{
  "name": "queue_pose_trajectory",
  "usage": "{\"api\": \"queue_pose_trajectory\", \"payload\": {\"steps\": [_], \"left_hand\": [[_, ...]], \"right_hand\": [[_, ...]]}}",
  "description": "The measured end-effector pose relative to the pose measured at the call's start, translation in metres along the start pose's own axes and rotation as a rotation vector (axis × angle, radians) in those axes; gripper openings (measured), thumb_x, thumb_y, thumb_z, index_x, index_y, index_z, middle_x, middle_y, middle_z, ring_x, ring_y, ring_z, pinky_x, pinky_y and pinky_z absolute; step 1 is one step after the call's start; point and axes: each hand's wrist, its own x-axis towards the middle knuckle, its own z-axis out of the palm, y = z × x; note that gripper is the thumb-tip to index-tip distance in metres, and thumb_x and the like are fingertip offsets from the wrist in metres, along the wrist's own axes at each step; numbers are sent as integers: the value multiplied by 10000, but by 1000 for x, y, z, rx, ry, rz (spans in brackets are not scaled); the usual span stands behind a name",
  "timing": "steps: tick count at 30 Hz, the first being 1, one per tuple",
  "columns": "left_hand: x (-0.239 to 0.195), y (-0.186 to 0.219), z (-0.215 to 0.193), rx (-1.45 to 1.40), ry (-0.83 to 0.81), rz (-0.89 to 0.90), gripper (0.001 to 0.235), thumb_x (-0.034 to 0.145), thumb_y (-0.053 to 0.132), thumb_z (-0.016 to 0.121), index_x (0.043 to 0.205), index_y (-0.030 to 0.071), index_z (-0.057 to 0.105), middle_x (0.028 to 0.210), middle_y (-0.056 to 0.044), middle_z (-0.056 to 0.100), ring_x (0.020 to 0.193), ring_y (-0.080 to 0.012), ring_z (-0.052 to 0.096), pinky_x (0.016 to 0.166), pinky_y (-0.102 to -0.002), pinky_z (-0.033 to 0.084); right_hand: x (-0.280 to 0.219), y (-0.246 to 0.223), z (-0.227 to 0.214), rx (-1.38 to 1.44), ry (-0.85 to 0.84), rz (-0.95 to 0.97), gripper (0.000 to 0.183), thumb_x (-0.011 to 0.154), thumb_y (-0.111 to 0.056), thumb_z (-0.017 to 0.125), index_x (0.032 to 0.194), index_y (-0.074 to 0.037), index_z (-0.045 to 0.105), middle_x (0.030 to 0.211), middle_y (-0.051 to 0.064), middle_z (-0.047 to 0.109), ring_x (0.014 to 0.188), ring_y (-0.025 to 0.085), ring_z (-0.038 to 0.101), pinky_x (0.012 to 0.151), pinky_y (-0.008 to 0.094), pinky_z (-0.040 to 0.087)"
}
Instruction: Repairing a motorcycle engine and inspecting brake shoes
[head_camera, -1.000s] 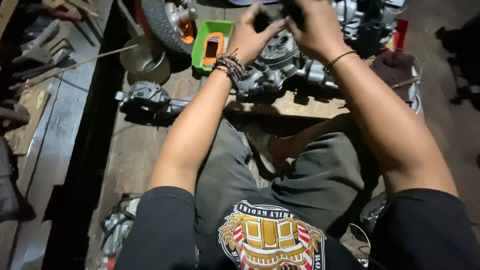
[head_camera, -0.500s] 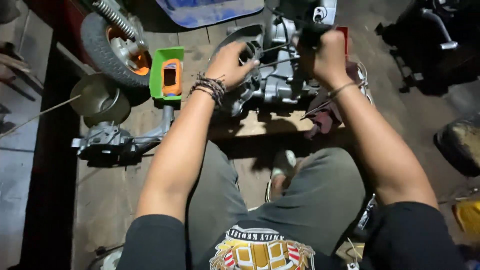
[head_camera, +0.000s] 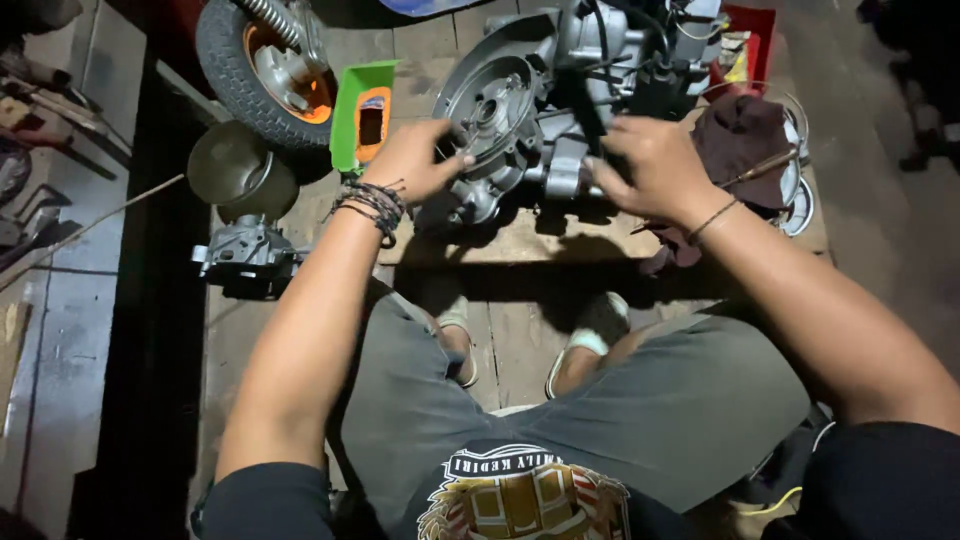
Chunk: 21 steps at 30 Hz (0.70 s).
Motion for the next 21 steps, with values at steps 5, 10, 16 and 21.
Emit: {"api": "queue_pose_trajectory", "payload": {"steps": [5,10,16,21], "left_hand": [[25,20,17,13,11,70,484,966,393,699,1261,16,630,1265,-229,679,1152,-415,631,940,-540,491],[33,76,32,14,0,154,498,948,408,711,1267,46,591,1248,-215,657,1154,-406,601,941,-548,465],[56,100,44,47,-23,233,570,903,439,724,1334,80,619,1302,-167,682,1178,-397,629,927,-525,499],[72,110,25,34,-22,186,424,972,446,678,1151,62,649,1104,-159,706,980,-364,659,676,-527,559]], "right_hand": [[1,-12,-19,-258,126,-94,134,967,-76,732,1038,38,720,1087,183,667,944,356,609,663,438,493],[-23,4,-15,-243,56,94,189,945,-48,712,1132,-38,731,950,155,644,861,366,622,638,433,455],[-28,8,-24,-161,-23,390,263,1038,-173,622,1241,-16,681,1013,221,749,860,463,681,686,509,489],[-16,-6,-39,101,12,595,359,1060,-264,557,1209,27,704,1086,139,756,945,274,699,775,382,464]]}}
